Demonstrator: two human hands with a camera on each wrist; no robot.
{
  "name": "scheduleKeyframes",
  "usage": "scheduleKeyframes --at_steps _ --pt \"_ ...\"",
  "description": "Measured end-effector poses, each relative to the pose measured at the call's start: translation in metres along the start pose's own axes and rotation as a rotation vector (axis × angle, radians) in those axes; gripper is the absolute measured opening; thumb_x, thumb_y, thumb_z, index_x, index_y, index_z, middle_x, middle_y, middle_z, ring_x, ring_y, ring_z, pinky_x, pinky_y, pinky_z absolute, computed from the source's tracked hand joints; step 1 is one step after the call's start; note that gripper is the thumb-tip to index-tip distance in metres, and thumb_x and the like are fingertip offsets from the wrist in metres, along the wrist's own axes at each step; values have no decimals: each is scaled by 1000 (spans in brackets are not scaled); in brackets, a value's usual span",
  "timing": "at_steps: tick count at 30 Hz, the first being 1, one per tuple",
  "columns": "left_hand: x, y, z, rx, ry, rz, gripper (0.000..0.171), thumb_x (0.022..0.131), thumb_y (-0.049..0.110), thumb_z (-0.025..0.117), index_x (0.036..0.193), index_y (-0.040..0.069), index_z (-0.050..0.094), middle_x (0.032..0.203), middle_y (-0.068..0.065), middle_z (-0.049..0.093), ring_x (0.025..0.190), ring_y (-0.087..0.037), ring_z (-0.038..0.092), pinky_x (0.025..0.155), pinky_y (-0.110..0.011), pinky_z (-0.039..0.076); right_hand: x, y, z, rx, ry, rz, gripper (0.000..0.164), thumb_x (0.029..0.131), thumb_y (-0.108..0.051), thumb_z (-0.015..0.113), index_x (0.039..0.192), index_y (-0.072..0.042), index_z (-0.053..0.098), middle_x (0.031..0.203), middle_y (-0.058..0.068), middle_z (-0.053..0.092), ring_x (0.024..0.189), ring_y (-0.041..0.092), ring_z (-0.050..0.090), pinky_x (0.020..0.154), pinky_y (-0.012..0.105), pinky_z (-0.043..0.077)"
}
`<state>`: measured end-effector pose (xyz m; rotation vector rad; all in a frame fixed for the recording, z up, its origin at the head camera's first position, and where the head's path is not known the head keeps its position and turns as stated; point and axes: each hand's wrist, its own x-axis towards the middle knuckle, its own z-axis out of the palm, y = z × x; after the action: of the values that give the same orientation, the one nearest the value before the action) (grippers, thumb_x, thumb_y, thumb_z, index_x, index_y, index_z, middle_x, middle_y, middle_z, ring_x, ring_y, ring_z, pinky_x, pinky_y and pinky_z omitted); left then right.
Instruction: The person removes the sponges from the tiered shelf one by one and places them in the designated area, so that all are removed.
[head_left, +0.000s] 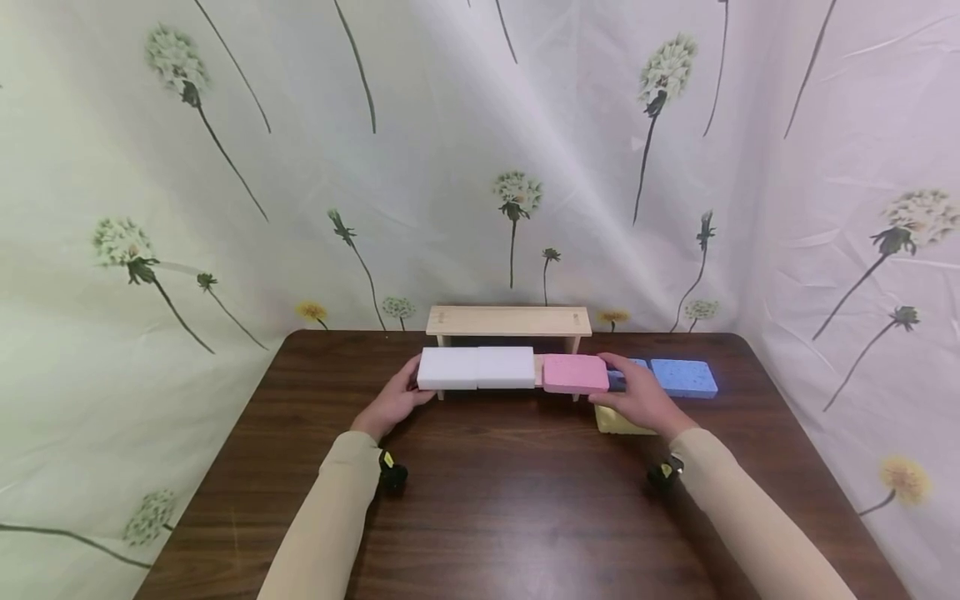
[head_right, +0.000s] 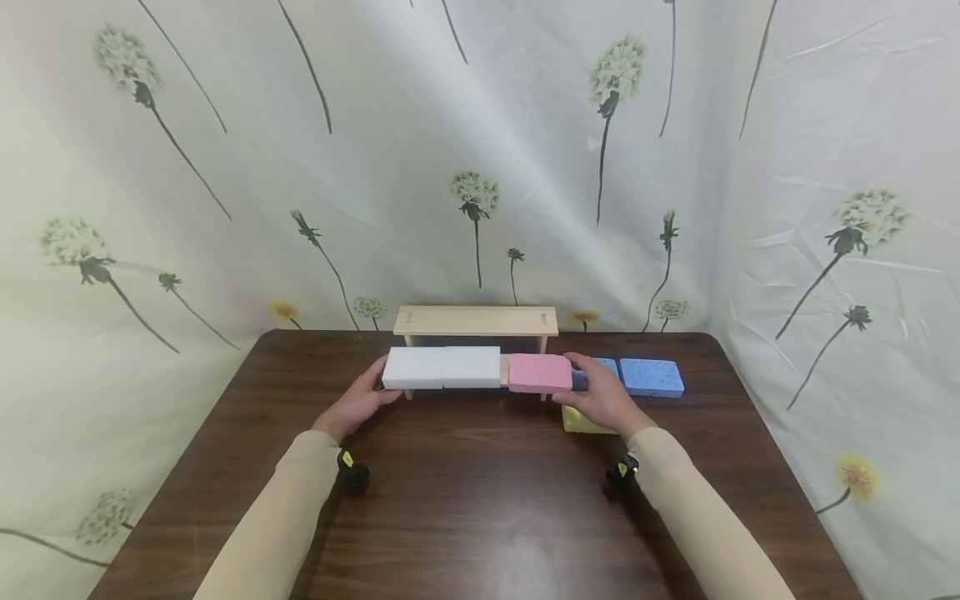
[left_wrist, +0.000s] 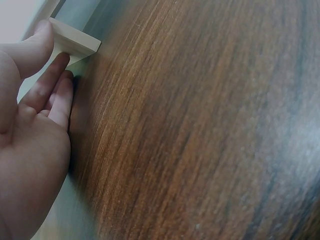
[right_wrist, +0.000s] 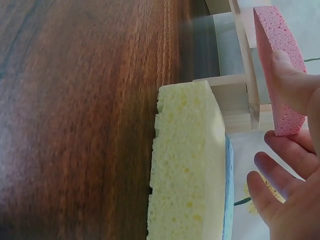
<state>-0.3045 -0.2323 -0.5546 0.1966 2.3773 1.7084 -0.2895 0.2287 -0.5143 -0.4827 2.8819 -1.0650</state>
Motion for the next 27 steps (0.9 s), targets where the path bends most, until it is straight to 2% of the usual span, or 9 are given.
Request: scheduleKeyframes --at_steps 8,17,21,27 --pt "0 -2 1 12 4 10 82 101 1 63 169 12 18 167 -21 35 153 -38 35 124 -55 29 -9 1 -4 -2 5 -9 80 92 -31 84 156 -5 45 156 21 51 141 44 49 112 65 43" --pt "1 -2 1 -1 3 -1 82 101 1 64 169 14 19 168 -19 35 154 -37 33 125 -55 27 -20 5 -9 9 8 -13 83 91 -40 84 157 -8 46 157 18 51 145 43 47 114 66 41" --pt "-2 5 0 -25 -11 -17 83 101 -1 63 169 13 17 168 -21 34 154 -38 33 125 -56 26 -26 6 -13 15 11 -13 83 90 -38 85 157 -8 46 157 17 52 144 43 47 114 67 40" --pt "-1 5 -1 -30 -15 -18 84 100 -2 62 169 12 16 168 -22 32 155 -39 32 125 -56 26 -34 12 -18 15 26 -17 84 91 -34 85 158 -7 43 156 19 52 141 44 49 110 67 44"
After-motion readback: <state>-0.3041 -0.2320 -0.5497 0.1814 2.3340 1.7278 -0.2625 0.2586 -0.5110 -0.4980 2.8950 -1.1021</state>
